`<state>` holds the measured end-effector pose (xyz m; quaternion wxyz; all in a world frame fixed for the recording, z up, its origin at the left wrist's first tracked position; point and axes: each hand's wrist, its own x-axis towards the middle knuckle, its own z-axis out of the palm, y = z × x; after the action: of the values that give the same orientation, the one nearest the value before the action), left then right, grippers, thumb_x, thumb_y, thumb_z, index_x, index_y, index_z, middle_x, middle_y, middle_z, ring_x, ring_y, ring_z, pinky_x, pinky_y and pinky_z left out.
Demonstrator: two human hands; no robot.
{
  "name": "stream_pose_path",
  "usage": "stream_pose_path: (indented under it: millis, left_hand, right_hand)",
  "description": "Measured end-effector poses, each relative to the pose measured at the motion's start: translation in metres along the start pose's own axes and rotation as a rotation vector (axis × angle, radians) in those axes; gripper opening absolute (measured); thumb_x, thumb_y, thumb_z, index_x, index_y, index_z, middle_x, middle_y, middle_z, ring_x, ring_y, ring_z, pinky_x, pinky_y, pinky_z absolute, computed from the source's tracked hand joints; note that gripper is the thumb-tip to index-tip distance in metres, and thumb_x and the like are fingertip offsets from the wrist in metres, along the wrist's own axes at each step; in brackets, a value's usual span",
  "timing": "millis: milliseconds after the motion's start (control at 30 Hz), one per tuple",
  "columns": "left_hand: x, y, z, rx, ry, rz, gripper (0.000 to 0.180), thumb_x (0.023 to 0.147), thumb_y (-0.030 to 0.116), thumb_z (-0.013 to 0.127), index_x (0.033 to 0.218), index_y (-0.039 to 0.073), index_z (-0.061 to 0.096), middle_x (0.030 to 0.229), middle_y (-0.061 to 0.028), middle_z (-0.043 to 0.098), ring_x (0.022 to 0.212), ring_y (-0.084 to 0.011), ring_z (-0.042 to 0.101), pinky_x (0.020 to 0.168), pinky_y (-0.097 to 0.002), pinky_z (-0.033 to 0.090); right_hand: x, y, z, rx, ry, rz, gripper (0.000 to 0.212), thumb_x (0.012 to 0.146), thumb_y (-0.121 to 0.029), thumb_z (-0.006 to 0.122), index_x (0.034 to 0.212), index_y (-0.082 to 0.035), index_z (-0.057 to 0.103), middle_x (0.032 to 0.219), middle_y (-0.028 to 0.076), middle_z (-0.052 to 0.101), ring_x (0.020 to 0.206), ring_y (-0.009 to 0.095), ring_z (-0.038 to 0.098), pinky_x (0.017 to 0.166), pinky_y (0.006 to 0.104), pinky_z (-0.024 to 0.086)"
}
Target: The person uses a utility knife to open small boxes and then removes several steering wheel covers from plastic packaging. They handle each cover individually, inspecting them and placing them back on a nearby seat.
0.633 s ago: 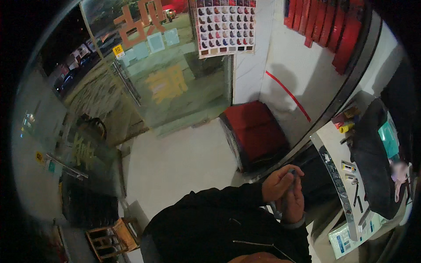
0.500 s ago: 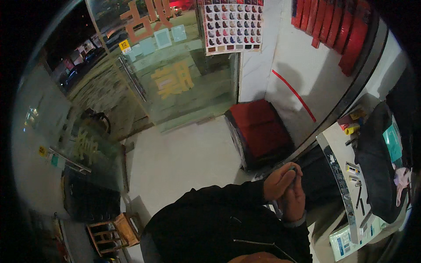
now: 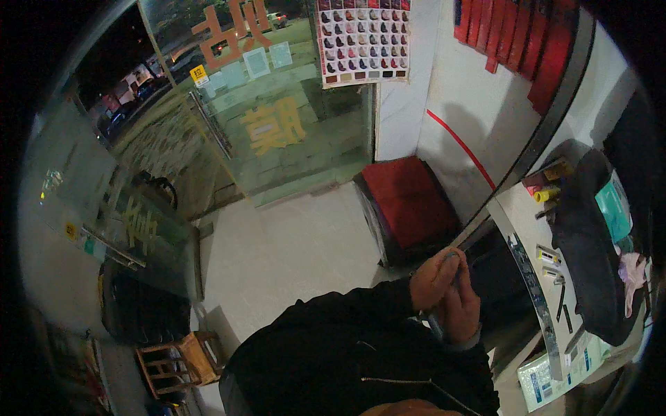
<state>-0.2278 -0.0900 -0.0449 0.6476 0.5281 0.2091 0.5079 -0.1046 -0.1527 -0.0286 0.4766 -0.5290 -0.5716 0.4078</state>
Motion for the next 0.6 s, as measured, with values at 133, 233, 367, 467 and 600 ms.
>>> stream_pose_path:
  millis: [133,233,367,467,600]
  left_hand:
    - [-0.002,-0.003,0.011,0.075,0.072,-0.023,0.031,0.11,0.03,0.037,0.109,0.006,0.057,0.097,-0.0075,0.06,0.09,-0.0174,0.058,0.083,-0.031,0.048]
    - [-0.001,-0.005,0.023,0.188,0.167,0.052,0.032,0.111,0.03,0.036,0.108,0.006,0.057,0.096,-0.0085,0.061,0.087,-0.018,0.06,0.081,-0.0312,0.049]
    - [0.001,-0.005,0.034,0.081,0.133,-0.01,0.033,0.112,0.031,0.035,0.106,0.005,0.054,0.09,-0.0057,0.059,0.088,-0.0156,0.058,0.083,-0.031,0.049]
    - [0.003,-0.004,0.041,0.089,0.157,-0.021,0.034,0.111,0.032,0.034,0.107,0.005,0.054,0.091,-0.0076,0.06,0.088,-0.0171,0.06,0.083,-0.0316,0.05]
    - [0.006,0.0,0.044,0.081,0.119,-0.061,0.036,0.111,0.033,0.034,0.109,0.004,0.055,0.095,-0.0101,0.065,0.09,-0.0184,0.062,0.085,-0.032,0.052]
  right_hand:
    - [0.0,0.004,-0.012,0.032,-0.043,-0.103,0.055,0.102,-0.021,0.05,0.154,-0.005,0.042,0.095,0.007,0.069,0.071,0.008,0.059,0.064,0.0244,0.048]
    - [-0.002,0.006,-0.023,-0.028,-0.058,-0.119,0.055,0.102,-0.02,0.05,0.154,-0.004,0.042,0.101,0.009,0.07,0.078,0.01,0.061,0.07,0.0257,0.05]
    - [-0.005,0.011,-0.03,-0.064,-0.004,-0.125,0.053,0.101,-0.018,0.051,0.152,-0.002,0.044,0.102,0.011,0.07,0.085,0.013,0.063,0.077,0.0277,0.052]
    - [0.004,0.018,-0.03,-0.346,0.069,-0.451,0.052,0.101,-0.018,0.054,0.149,-0.002,0.047,0.101,0.012,0.07,0.088,0.014,0.065,0.08,0.0294,0.052]
    - [-0.008,0.017,-0.044,0.069,-0.021,-0.111,0.036,0.1,-0.018,0.06,0.131,-0.003,0.06,0.103,0.017,0.072,0.086,0.017,0.07,0.069,0.0307,0.056]
